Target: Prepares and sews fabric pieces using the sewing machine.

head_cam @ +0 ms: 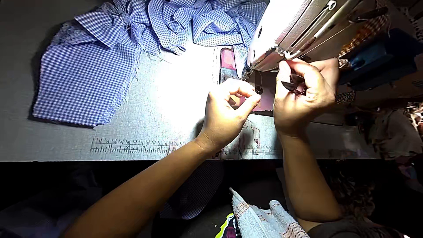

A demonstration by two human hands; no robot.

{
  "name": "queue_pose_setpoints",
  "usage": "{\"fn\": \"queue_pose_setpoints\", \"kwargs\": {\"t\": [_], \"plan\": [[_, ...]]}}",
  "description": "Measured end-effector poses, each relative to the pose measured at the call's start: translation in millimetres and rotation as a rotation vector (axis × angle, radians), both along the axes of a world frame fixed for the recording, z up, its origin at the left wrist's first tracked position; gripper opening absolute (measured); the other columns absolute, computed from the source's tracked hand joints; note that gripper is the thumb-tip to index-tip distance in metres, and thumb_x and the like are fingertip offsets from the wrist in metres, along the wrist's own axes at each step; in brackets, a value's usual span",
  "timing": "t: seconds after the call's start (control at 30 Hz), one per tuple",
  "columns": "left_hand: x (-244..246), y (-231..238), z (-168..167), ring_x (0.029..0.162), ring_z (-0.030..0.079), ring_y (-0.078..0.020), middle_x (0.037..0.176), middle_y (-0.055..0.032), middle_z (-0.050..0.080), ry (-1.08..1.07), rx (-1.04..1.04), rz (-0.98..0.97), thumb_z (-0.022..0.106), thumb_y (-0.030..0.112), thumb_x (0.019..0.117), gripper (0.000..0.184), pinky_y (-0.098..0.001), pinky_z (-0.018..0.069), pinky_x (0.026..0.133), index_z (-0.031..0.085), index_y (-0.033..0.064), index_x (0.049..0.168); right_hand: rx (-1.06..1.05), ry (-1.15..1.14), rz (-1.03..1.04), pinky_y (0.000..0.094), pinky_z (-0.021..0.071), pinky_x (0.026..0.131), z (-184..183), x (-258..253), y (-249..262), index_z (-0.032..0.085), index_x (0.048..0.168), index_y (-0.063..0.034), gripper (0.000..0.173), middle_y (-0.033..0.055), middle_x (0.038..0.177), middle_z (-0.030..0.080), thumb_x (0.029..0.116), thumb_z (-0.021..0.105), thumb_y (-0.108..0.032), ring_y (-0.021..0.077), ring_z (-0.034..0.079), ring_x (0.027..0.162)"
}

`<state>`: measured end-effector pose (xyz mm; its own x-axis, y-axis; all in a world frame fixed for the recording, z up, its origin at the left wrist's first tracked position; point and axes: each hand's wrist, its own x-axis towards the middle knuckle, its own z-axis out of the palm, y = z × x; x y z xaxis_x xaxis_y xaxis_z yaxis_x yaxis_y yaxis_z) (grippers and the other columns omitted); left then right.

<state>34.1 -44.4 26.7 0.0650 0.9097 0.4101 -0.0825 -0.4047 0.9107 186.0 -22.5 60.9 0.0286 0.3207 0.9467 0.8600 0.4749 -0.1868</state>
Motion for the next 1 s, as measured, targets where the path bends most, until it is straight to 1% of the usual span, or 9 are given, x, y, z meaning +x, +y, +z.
{"fn": "queue_pose_setpoints", "kwargs": {"t": [0.2,0.33,0.43,0.5,0.67,0.77,0.83,0.9,1.0], "plan": [[-1.7,-0.8,-2.0,0.09,0.065,-0.0057,0.099,-0.0024,0.073,0.004,0.017,-0.002,0.072,0.009,0.0903,0.002,-0.0209,0.049,0.069,0.071,0.0088,0.088,0.103,-0.072,-0.16,0.0306,0.0457,0.065,-8.0,-7.5,10.1,0.074,0.082,0.002,0.006,0.012,0.077,0.066,0.0829,0.077,-0.003,0.0186,0.061,0.074],[-0.6,-4.8,1.9,0.091,0.065,-0.0069,0.098,-0.0013,0.071,0.015,-0.004,-0.02,0.075,0.009,0.0896,0.006,-0.0208,0.0515,0.074,0.07,0.0087,0.087,0.011,-0.131,-0.22,0.0289,0.0476,0.07,-9.2,-2.5,0.5,0.07,0.092,0.0029,0.011,0.0137,0.087,0.062,0.0916,0.071,-0.008,0.0196,0.06,0.081],[0.5,-6.2,0.9,0.098,0.061,-0.0099,0.1,0.0016,0.071,0.096,0.013,-0.048,0.075,0.012,0.0891,0.004,-0.027,0.0477,0.083,0.073,0.0117,0.086,-0.049,-0.144,-0.202,0.0276,0.0458,0.068,-10.6,-1.0,-5.2,0.07,0.092,0.0016,0.012,0.0116,0.087,0.06,0.0907,0.071,-0.01,0.0179,0.057,0.08],[1.1,-4.8,0.1,0.1,0.059,-0.0116,0.101,0.0025,0.069,0.192,0.042,-0.075,0.074,0.015,0.0898,0.003,-0.0319,0.0448,0.088,0.074,0.0132,0.087,-0.158,-0.189,-0.266,0.0319,0.0468,0.068,-10.6,-4.7,-14.4,0.07,0.097,-0.0032,0.012,0.0112,0.091,0.059,0.0922,0.071,-0.014,0.0203,0.058,0.082],[-6.9,-0.9,-5.2,0.098,0.061,-0.0132,0.095,0.003,0.069,0.436,0.141,-0.144,0.067,0.02,0.0942,0.008,-0.0328,0.048,0.086,0.073,0.0155,0.091,-0.202,-0.313,-0.384,0.0408,0.0448,0.071,-15.9,-9.4,-21.9,0.072,0.096,-0.0071,0.012,0.0116,0.09,0.063,0.0913,0.072,-0.019,0.025,0.061,0.081],[-18.6,0.6,-6.4,0.081,0.061,-0.0133,0.08,0.0038,0.066,0.558,0.204,-0.214,0.067,0.02,0.0945,0.009,-0.0366,0.0474,0.079,0.072,0.0148,0.089,-0.237,-0.289,-0.298,0.0415,0.0464,0.073,-25.9,-7.9,-25.2,0.075,0.093,-0.0059,0.012,0.0125,0.091,0.066,0.0918,0.07,-0.017,0.0253,0.063,0.083],[-29.6,-1.3,-4.9,0.077,0.06,-0.0104,0.077,0.0058,0.065,0.604,0.208,-0.26,0.068,0.021,0.0946,0.009,-0.036,0.0466,0.077,0.071,0.0159,0.089,-0.315,-0.191,-0.133,0.0346,0.0465,0.069,-31.9,-8.3,-28.3,0.076,0.091,-0.0046,0.012,0.0105,0.088,0.064,0.091,0.07,-0.015,0.0201,0.06,0.079],[-41.5,-7.1,-2.4,0.074,0.057,-0.0077,0.074,0.0081,0.063,0.621,0.233,-0.308,0.068,0.022,0.0928,0.009,-0.0333,0.0431,0.076,0.071,0.017,0.086,-0.42,-0.059,0.051,0.0189,0.0458,0.062,-32.5,-6.4,-31.4,0.076,0.092,-0.003,0.01,0.0054,0.085,0.058,0.0882,0.072,-0.011,0.0084,0.056,0.074],[-62.5,-22.9,1.0,0.077,0.056,-0.0038,0.073,0.0119,0.06,0.646,0.26,-0.401,0.064,0.025,0.0939,0.013,-0.0269,0.042,0.076,0.072,0.0199,0.085,-0.61,0.082,0.18,0.0146,0.0479,0.063,-25.3,5.1,-45.4,0.076,0.1,-0.0013,0.017,0.0028,0.088,0.063,0.0838,0.076,-0.008,0.0032,0.059,0.076]]}}
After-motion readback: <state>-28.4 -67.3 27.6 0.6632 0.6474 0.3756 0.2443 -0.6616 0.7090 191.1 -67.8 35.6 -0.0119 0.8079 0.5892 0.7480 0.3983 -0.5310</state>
